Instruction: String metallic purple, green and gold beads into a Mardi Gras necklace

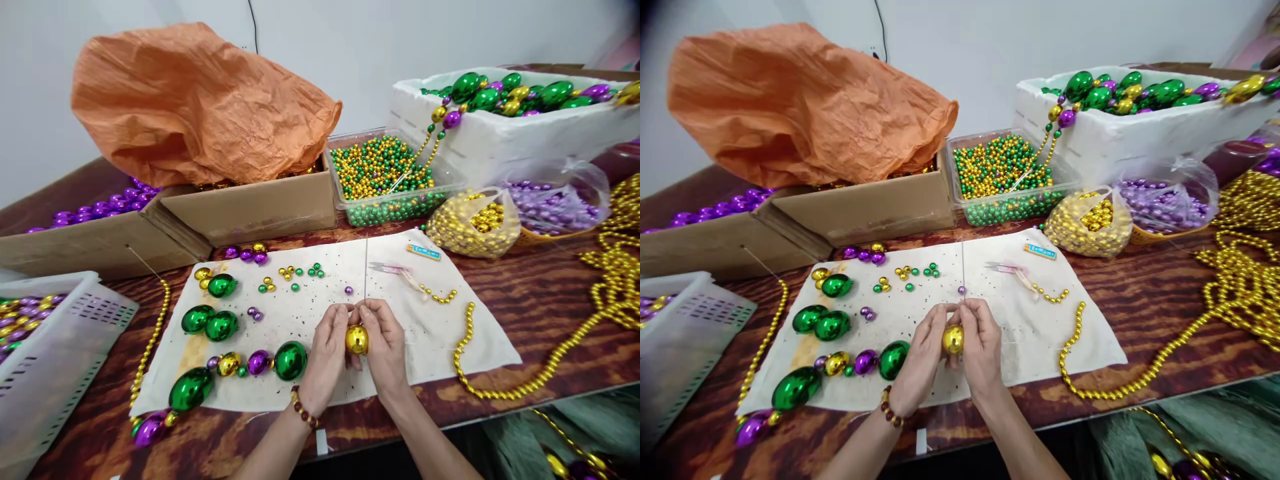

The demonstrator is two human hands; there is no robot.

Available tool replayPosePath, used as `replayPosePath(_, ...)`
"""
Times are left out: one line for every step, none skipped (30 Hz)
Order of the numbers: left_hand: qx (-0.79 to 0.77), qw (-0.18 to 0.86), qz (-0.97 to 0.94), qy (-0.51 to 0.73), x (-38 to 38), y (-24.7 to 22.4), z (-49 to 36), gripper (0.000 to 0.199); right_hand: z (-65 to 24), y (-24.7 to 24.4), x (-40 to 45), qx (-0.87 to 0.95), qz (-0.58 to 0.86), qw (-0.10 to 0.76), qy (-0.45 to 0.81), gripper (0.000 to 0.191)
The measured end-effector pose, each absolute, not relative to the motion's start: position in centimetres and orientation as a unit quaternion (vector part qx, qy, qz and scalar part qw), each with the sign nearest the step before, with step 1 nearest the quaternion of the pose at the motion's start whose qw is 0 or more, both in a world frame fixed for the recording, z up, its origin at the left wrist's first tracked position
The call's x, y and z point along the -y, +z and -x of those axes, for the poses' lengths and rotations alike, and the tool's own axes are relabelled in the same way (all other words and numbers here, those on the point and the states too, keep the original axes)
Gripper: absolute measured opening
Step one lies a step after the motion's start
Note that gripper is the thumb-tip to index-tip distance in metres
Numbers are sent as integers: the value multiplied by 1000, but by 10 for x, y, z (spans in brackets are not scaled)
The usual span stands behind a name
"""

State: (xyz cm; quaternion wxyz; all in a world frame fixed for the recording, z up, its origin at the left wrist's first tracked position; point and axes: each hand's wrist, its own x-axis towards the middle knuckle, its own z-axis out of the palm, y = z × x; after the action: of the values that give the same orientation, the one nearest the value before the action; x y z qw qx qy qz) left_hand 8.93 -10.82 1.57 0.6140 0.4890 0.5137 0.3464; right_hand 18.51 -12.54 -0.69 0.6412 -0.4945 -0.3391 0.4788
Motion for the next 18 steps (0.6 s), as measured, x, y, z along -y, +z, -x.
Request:
replayPosePath(-522, 598, -495, 354, 111, 17, -90, 41, -183, -8, 125, 314, 490, 650, 489, 20)
replayPosePath(-528, 586, -496, 362, 115, 17, -90, 40, -182, -9, 125, 292, 486, 658, 495, 20)
replayPosePath(-531, 582, -494, 368, 120, 17, -90, 38, -181, -10, 124, 276, 483, 666, 497, 20)
replayPosePath(-531, 584, -489, 372, 125, 15, -90, 37, -180, -10, 123, 266, 481, 674, 493, 19)
replayPosePath(-528, 589, -483, 376, 131, 13, -89, 39, -179, -11, 123, 260, 481, 683, 484, 19)
replayPosePath(-526, 592, -477, 382, 136, 9, -88, 42, -178, -12, 122, 262, 484, 689, 471, 18)
replayPosePath(-526, 590, -475, 387, 141, 4, -87, 46, -178, -14, 123, 271, 490, 693, 454, 18)
replayPosePath(-529, 581, -477, 393, 144, 0, -86, 48, -177, -16, 123, 283, 498, 694, 436, 18)
replayPosePath(-536, 565, -484, 399, 146, -5, -86, 48, -177, -18, 124, 295, 509, 693, 418, 17)
replayPosePath(-545, 542, -495, 405, 146, -9, -85, 45, -177, -21, 125, 304, 519, 690, 402, 17)
replayPosePath(-552, 519, -505, 413, 145, -12, -85, 41, -177, -23, 127, 313, 530, 686, 388, 17)
replayPosePath(-552, 502, -515, 422, 143, -14, -84, 37, -177, -25, 129, 320, 540, 682, 376, 16)
replayPosePath(-546, 495, -521, 430, 140, -15, -84, 32, -177, -27, 130, 327, 549, 677, 366, 16)
replayPosePath(-536, 500, -523, 435, 137, -15, -83, 27, -178, -29, 132, 333, 556, 673, 357, 16)
replayPosePath(-522, 515, -522, 436, 135, -14, -83, 23, -178, -30, 133, 338, 561, 669, 351, 16)
replayPosePath(-508, 536, -517, 433, 133, -13, -82, 21, -179, -30, 134, 341, 564, 668, 346, 15)
replayPosePath(-497, 554, -511, 430, 132, -11, -82, 21, -179, -31, 135, 342, 565, 669, 340, 15)
replayPosePath(-491, 565, -505, 430, 132, -11, -82, 22, -179, -31, 135, 341, 567, 673, 333, 14)
